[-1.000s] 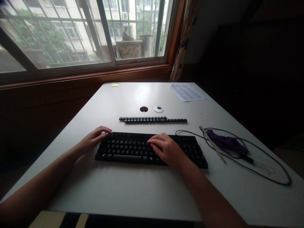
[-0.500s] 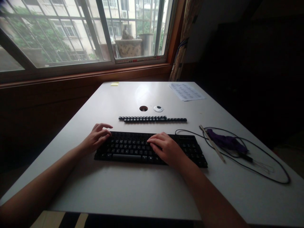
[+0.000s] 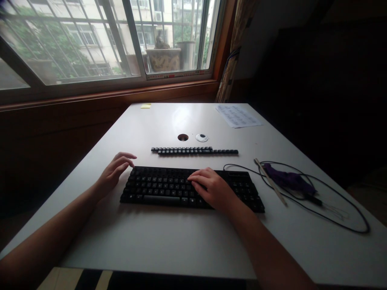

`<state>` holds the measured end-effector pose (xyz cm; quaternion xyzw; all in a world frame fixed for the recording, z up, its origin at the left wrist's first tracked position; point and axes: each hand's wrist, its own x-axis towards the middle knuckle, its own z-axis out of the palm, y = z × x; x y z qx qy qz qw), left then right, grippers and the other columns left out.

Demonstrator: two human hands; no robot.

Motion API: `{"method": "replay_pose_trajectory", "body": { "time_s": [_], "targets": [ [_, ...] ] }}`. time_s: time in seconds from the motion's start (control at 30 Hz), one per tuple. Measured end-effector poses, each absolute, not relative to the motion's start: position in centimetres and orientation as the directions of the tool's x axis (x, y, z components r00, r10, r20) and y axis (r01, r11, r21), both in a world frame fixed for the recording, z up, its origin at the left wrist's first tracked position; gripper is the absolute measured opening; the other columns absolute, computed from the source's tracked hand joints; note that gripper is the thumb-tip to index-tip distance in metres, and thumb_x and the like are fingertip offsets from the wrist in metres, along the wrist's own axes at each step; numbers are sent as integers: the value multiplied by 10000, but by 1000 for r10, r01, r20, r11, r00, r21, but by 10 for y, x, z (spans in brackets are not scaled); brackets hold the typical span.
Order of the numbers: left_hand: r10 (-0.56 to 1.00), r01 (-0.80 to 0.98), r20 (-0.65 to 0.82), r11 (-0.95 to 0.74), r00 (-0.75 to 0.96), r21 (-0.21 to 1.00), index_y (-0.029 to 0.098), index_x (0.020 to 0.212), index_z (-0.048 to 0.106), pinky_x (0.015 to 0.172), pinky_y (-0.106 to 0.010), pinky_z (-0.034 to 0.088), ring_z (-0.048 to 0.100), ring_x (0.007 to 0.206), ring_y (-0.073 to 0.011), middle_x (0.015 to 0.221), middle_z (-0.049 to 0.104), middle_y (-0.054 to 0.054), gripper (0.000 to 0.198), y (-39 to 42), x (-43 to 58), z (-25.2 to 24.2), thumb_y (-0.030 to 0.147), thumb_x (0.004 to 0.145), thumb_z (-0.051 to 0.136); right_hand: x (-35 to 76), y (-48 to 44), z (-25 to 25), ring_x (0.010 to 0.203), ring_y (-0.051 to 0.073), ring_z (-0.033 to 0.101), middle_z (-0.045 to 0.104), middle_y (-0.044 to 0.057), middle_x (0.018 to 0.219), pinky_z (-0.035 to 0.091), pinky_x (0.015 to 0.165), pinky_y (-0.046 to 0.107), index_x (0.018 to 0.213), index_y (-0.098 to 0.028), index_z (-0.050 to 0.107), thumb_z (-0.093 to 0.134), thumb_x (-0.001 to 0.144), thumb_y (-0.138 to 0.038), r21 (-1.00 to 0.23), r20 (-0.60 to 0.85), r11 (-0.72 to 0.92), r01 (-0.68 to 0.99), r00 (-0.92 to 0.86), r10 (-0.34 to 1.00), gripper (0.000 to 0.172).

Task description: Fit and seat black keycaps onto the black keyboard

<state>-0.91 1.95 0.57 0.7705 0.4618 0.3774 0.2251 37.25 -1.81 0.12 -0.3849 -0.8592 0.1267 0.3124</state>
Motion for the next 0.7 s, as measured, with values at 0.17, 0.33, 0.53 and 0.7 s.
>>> {"method": "replay_pose_trajectory", "body": {
  "time_s": [0.17,0.33,0.53,0.7],
  "targets": [
    [892,544,358,-453,278,706,208,891,661,1023,-438,467,550,1141,-264,1149,621,-86,292,23,-10,1,417,982,478,372,-19,3,1002,225,646,728,68,1073,563,911,446,1119,-269,720,546,961,-206,-458,435,673,581,-514,739,244],
    [906,467,305,-415,294,781,208,992,663,925,-393,556,570,1111,-247,1126,590,-90,236,28,-8,-8,398,957,526,371,-19,4,997,227,650,730,68,1064,565,907,446,1109,-271,727,547,956,-203,-463,441,671,579,-506,741,246],
    [919,496,266,-383,292,779,201,1059,656,893,-384,563,632,1007,-218,1122,581,-79,241,32,-13,-16,381,949,542,372,-18,3,1014,229,643,724,66,1087,558,919,453,1133,-272,713,546,962,-211,-460,429,670,583,-515,742,247],
    [943,577,252,-332,218,746,193,1027,668,811,-358,559,657,948,-222,1077,621,-73,263,32,-14,-13,401,920,547,372,-19,3,1015,226,641,721,65,1087,554,923,442,1122,-267,713,546,962,-203,-460,430,671,582,-515,741,240]
  ]
}}
